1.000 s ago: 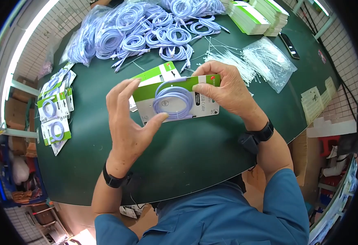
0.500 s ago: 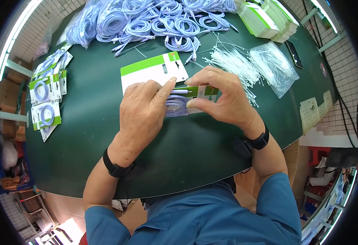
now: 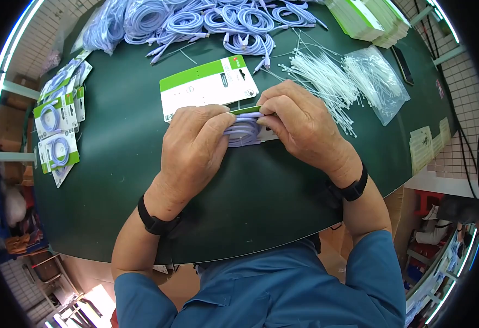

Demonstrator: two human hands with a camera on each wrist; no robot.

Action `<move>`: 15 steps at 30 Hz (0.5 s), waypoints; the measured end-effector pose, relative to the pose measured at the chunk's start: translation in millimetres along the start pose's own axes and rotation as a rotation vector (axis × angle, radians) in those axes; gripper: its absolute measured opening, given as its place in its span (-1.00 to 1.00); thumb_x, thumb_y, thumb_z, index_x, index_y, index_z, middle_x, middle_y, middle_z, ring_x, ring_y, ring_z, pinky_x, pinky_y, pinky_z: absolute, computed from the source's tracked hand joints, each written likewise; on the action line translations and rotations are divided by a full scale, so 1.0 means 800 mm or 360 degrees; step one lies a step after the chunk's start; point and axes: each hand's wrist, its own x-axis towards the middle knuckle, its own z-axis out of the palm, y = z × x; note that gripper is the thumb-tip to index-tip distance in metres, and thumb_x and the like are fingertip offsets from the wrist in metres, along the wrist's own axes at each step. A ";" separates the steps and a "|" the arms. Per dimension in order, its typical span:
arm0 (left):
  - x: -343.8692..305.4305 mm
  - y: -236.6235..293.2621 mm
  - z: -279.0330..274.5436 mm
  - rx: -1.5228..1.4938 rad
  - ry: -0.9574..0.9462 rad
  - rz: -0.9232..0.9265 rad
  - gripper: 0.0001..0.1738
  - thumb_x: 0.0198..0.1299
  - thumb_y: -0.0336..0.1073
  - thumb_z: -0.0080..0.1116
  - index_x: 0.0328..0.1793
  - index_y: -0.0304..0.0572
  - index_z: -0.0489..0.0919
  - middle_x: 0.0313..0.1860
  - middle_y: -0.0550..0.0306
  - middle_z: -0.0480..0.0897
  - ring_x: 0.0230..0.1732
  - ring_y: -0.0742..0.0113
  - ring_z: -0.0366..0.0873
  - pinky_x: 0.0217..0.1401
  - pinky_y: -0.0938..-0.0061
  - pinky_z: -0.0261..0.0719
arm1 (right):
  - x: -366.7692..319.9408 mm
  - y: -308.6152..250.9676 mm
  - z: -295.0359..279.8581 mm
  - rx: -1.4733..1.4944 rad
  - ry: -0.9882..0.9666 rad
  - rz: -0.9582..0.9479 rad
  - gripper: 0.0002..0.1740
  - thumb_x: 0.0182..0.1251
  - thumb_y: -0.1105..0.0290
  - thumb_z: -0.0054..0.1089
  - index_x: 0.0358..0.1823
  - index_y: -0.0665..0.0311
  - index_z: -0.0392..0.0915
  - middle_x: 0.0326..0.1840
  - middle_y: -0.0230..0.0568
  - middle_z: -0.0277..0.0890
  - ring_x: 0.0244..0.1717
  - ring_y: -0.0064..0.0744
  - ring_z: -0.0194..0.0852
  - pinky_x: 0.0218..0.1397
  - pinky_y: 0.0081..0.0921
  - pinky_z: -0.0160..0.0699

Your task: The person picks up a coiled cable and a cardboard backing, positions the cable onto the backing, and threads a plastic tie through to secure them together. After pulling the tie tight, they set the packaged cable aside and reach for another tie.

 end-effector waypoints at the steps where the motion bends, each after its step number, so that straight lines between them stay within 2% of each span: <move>1: 0.000 0.000 -0.001 0.0009 0.0004 0.0011 -0.56 -0.09 -0.65 0.40 0.00 -0.25 0.68 -0.06 0.04 0.73 -0.09 0.08 0.68 -0.03 0.24 0.60 | 0.000 0.000 0.000 0.0003 -0.0001 -0.0008 -0.71 0.09 0.63 0.51 -0.25 0.31 0.53 -0.14 -0.13 0.65 -0.20 -0.14 0.65 -0.22 -0.32 0.66; 3: 0.000 0.000 -0.002 0.0026 0.0011 0.0033 -0.58 -0.12 -0.68 0.44 -0.06 -0.26 0.67 -0.06 0.00 0.76 -0.11 0.05 0.71 -0.04 0.29 0.67 | 0.001 0.000 -0.001 0.0011 -0.0003 -0.0014 -0.71 0.09 0.63 0.50 -0.25 0.32 0.52 -0.14 -0.12 0.64 -0.20 -0.13 0.64 -0.22 -0.32 0.65; 7: -0.003 -0.002 0.003 0.0081 0.0066 0.0120 -0.67 -0.03 -0.59 0.41 -0.08 -0.28 0.66 -0.12 0.02 0.72 -0.16 0.08 0.70 -0.13 0.25 0.62 | -0.001 0.001 -0.002 0.0052 -0.0004 -0.0062 -0.69 0.06 0.65 0.52 -0.26 0.32 0.52 -0.14 -0.12 0.63 -0.24 -0.15 0.62 -0.26 -0.34 0.63; 15: -0.002 -0.003 0.005 0.0191 0.0046 0.0173 -0.78 0.07 -0.58 0.35 -0.12 -0.31 0.64 -0.17 0.00 0.69 -0.21 0.12 0.68 -0.17 0.26 0.61 | -0.002 0.000 -0.002 0.0081 -0.0003 -0.0068 -0.67 0.02 0.66 0.55 -0.28 0.33 0.53 -0.12 -0.12 0.66 -0.29 -0.17 0.59 -0.30 -0.34 0.60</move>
